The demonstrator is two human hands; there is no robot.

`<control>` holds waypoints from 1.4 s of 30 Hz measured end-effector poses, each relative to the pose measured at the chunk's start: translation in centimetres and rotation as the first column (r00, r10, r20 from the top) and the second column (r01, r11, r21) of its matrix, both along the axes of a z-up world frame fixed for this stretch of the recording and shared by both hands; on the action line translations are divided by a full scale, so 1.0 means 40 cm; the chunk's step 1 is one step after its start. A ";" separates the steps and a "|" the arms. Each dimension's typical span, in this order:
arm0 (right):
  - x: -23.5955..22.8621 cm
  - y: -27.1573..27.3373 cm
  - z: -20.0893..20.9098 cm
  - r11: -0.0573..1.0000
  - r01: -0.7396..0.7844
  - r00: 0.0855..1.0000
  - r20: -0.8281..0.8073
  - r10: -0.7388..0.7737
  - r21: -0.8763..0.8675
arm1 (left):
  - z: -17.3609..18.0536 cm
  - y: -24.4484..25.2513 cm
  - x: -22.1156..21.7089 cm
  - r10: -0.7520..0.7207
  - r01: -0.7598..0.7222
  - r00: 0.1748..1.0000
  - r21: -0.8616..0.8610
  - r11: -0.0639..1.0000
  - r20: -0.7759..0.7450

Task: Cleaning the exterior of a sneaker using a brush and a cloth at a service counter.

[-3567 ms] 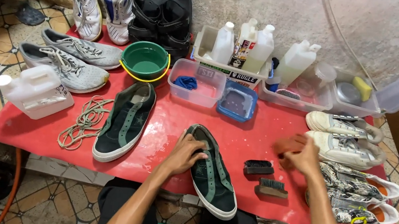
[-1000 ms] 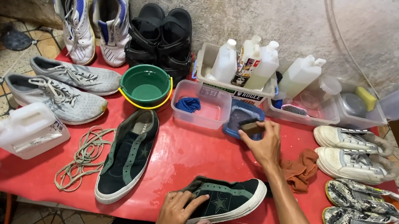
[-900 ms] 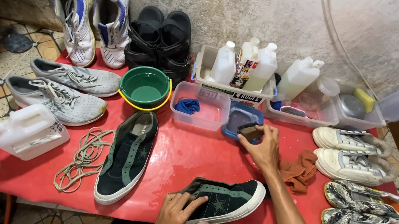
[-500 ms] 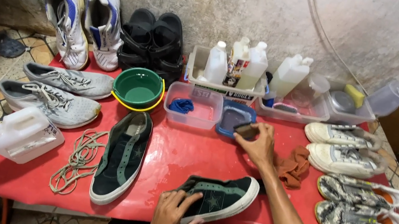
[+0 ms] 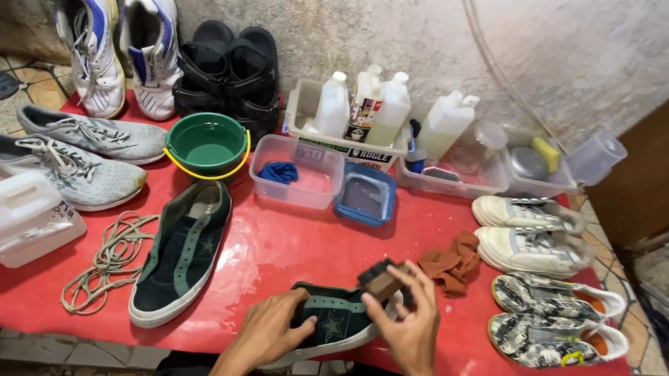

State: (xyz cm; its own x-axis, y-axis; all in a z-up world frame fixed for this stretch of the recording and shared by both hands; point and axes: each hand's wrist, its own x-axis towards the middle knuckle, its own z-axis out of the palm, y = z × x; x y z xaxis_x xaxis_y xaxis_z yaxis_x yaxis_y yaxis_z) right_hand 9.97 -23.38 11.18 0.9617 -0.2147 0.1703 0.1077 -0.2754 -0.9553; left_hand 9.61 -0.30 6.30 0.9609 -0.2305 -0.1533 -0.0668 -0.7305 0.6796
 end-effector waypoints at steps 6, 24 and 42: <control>-0.127 0.037 -0.015 0.998 0.056 0.998 0.013 -0.055 -0.040 | 0.064 -0.041 -0.058 -0.070 0.066 0.991 0.044 0.997 0.112; -0.165 0.041 -0.161 0.825 -0.087 0.915 0.284 0.288 -0.558 | -0.070 -0.032 -0.038 -0.054 -0.168 0.971 -0.820 0.547 -0.235; -0.133 0.005 -0.131 0.841 -0.077 0.892 0.340 0.298 -0.535 | -0.215 -0.031 0.012 -0.166 -0.331 0.902 -0.884 0.331 -0.400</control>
State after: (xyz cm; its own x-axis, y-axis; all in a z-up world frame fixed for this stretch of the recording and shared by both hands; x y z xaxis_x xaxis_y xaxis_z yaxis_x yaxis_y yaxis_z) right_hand 4.63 -23.19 5.94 0.7985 0.1829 0.5735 0.5429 -0.6303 -0.5549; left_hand 10.09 -1.54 -2.30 0.9000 -0.3777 -0.2176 0.3708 0.4010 0.8377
